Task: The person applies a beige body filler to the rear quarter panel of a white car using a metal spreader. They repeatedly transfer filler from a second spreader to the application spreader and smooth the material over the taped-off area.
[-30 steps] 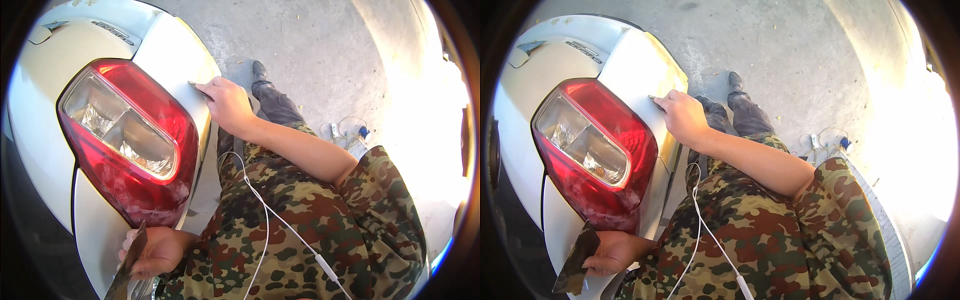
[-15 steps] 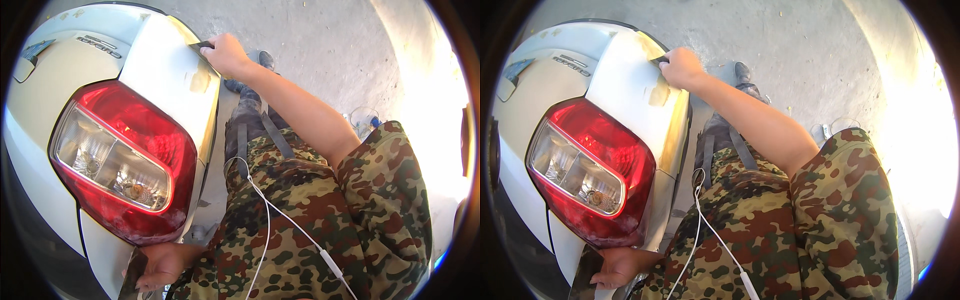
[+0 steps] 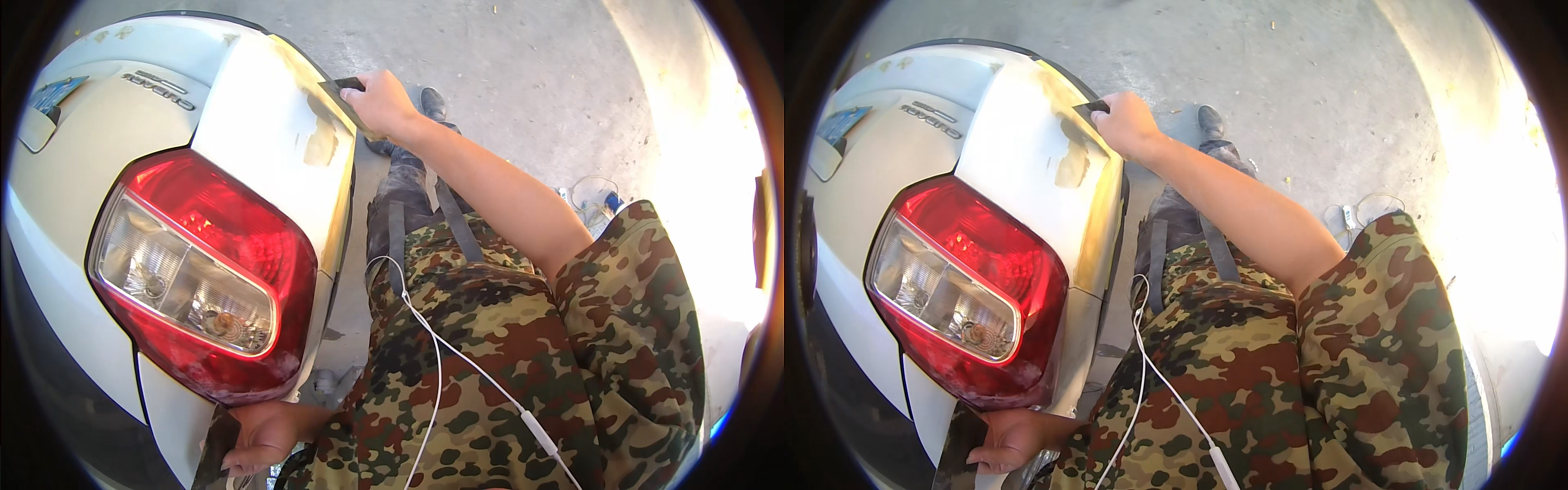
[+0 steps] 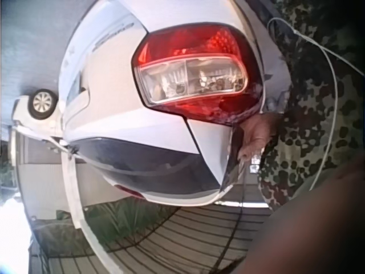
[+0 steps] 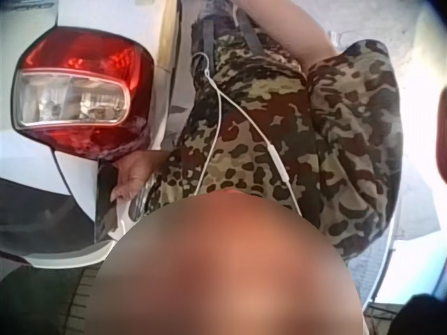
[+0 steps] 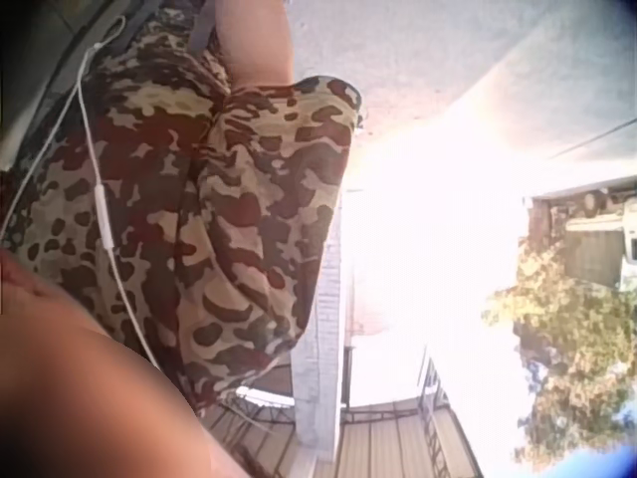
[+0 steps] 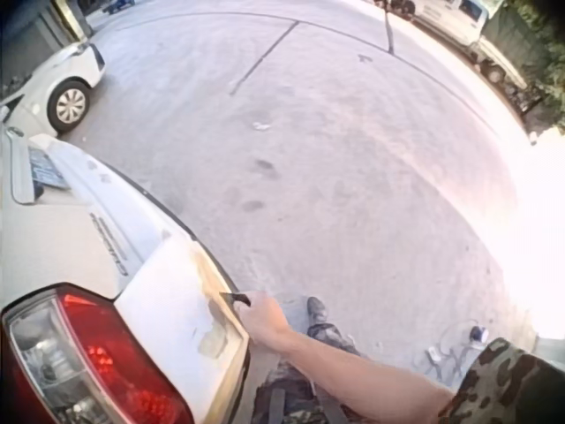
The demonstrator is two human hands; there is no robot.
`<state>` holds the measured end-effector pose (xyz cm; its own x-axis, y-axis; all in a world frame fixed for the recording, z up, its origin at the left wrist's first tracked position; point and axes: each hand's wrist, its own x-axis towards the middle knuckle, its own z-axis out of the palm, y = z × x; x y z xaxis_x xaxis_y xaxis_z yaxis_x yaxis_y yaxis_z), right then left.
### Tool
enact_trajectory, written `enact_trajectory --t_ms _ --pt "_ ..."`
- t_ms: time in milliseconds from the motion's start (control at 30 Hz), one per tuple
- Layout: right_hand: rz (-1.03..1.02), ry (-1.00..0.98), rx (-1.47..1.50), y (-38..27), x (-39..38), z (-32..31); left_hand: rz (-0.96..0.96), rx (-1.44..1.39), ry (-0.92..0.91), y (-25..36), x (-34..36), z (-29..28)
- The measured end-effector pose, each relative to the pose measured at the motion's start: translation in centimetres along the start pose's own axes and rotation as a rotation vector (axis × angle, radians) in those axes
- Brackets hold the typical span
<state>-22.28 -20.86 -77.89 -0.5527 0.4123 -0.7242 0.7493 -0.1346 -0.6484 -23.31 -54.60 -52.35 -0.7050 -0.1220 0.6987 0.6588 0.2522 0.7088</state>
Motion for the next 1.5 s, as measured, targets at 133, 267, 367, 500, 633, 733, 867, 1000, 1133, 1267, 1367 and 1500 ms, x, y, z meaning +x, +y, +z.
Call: enact_trajectory --t_ms 133,267,367,500,633,733,867,1000,1133,1267,1367,1500 --pt "-0.062 -0.008 -0.075 -1.0 2.6 1.8 0.019 0.005 0.009 -0.1 -0.1 0.4" --pt "-0.117 0.034 -0.186 -1.6 1.3 2.6 0.039 0.059 0.026 -0.3 -0.5 0.5" --pt "-0.16 0.061 -0.275 -2.3 -0.5 3.1 -0.002 -0.009 0.072 -0.1 -1.1 0.3" --pt "-0.217 0.107 -0.292 -2.9 -3.1 4.0 -0.074 0.001 0.156 0.0 -1.5 0.4" --pt "-0.368 0.143 -0.285 -2.5 -5.6 5.3 0.004 -0.039 0.224 -0.8 -1.4 1.3" --pt "-0.422 0.171 -0.328 -2.1 -7.2 6.8 0.001 -0.281 -0.044 -0.9 -1.4 1.6" --pt "-0.494 0.192 -0.322 -1.7 -9.9 8.2 0.037 -0.088 0.094 -1.5 -1.2 0.8" --pt "-0.496 0.06 -0.278 -1.4 -10.4 6.4 0.014 -0.048 0.17 -1.6 -1.9 -0.1" --pt "-0.463 0.212 -0.228 -1.1 -6.1 4.0 -0.066 -0.138 0.042 -0.8 -1.9 -0.3" --pt "-0.538 0.226 -0.227 -0.1 -4.2 5.8 0.057 -0.106 0.154 -1.6 -1.3 0.6" --pt "-0.67 0.23 -0.382 1.1 -6.1 7.9 0.018 -0.27 -0.219 -1.5 -1.3 1.0" --pt "-0.767 0.227 -0.377 2.2 -9.3 7.8 -0.028 -0.34 -0.228 -1.2 -1.2 1.0"
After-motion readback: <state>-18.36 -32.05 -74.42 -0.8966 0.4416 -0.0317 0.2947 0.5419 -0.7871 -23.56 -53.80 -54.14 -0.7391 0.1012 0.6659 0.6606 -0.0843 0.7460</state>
